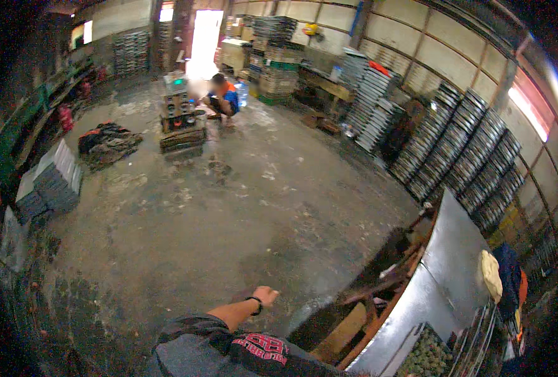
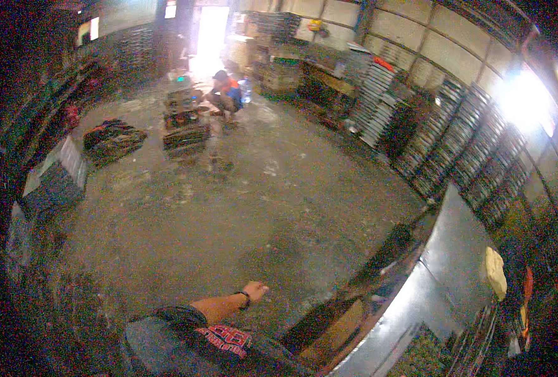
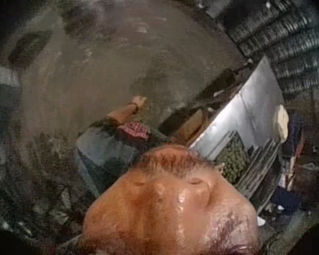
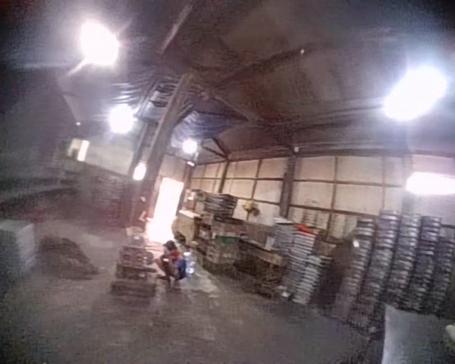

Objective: The person arranges small green food items on a metal tray by hand, picking them up and placing them in rows. Another person is visible in the background working with dough.

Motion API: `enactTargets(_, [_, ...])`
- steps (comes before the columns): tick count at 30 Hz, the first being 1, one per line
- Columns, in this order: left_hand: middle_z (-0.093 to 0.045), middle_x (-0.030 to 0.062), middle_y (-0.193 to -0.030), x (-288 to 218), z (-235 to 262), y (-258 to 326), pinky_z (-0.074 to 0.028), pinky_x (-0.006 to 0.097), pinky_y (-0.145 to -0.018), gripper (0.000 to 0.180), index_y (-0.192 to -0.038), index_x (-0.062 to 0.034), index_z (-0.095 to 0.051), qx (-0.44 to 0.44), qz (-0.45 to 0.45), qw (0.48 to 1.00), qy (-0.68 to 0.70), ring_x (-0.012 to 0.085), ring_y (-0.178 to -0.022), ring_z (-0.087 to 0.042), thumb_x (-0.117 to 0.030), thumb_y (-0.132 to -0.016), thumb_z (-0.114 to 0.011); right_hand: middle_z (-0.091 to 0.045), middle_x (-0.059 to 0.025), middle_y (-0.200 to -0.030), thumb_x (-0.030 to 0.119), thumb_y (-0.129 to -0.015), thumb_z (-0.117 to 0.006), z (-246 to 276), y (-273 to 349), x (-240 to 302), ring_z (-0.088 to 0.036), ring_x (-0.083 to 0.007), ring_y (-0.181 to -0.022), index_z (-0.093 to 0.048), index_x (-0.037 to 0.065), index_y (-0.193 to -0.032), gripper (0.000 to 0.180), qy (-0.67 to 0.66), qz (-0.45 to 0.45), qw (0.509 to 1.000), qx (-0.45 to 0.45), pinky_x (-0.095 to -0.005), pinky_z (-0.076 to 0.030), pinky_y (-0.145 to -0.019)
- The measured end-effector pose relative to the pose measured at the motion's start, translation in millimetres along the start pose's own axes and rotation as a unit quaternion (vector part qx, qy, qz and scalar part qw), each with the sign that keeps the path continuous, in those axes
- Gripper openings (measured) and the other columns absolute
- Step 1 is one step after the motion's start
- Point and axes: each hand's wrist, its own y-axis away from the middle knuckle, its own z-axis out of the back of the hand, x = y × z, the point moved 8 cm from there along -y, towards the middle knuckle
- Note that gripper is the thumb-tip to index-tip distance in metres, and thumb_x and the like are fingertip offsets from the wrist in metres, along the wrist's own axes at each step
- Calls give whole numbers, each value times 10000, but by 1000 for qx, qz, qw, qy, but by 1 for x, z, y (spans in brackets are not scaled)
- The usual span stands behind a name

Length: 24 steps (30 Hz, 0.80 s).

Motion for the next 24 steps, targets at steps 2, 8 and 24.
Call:
enactTargets(2, [-537, 210, -1117, 14, 8, -1, -344, 413, -957, 502, -1010, 15, -591, -92, -161, 982, -19, 346, -1112, -453, -424, -834, -423, -623, -182, -844, 443, -851, -514, -4, 14, 34, -582, -310, -720, -632, -3, -899, 464, 268, 5, 959, 92, -393, -461, -661])
enactTargets(8, [-515, 195, -1155, 186, 93, 57, -323, 407, -983, 537, -1159, -36, -522, -89, -109, 986, -86, 340, -1160, -410, -466, -856, -414, -627, -175, -887, 501, -842, -469, 36, 16, 20, -584, -325, -818, -578, 9, -1070, 553, 21, -36, 999, -33, -432, -469, -731])
enactTargets(24, [-504, 193, -1206, 465, 156, 208, -364, 435, -950, 691, -1151, -51, -544, -77, 302, 943, -116, 356, -1140, -458, -612, -809, -333, -619, -120, -873, 316, -828, -464, -77, -143, -129, -564, -221, -766, -609, 69, -948, 311, -363, -58, 929, 34, -350, -469, -610])
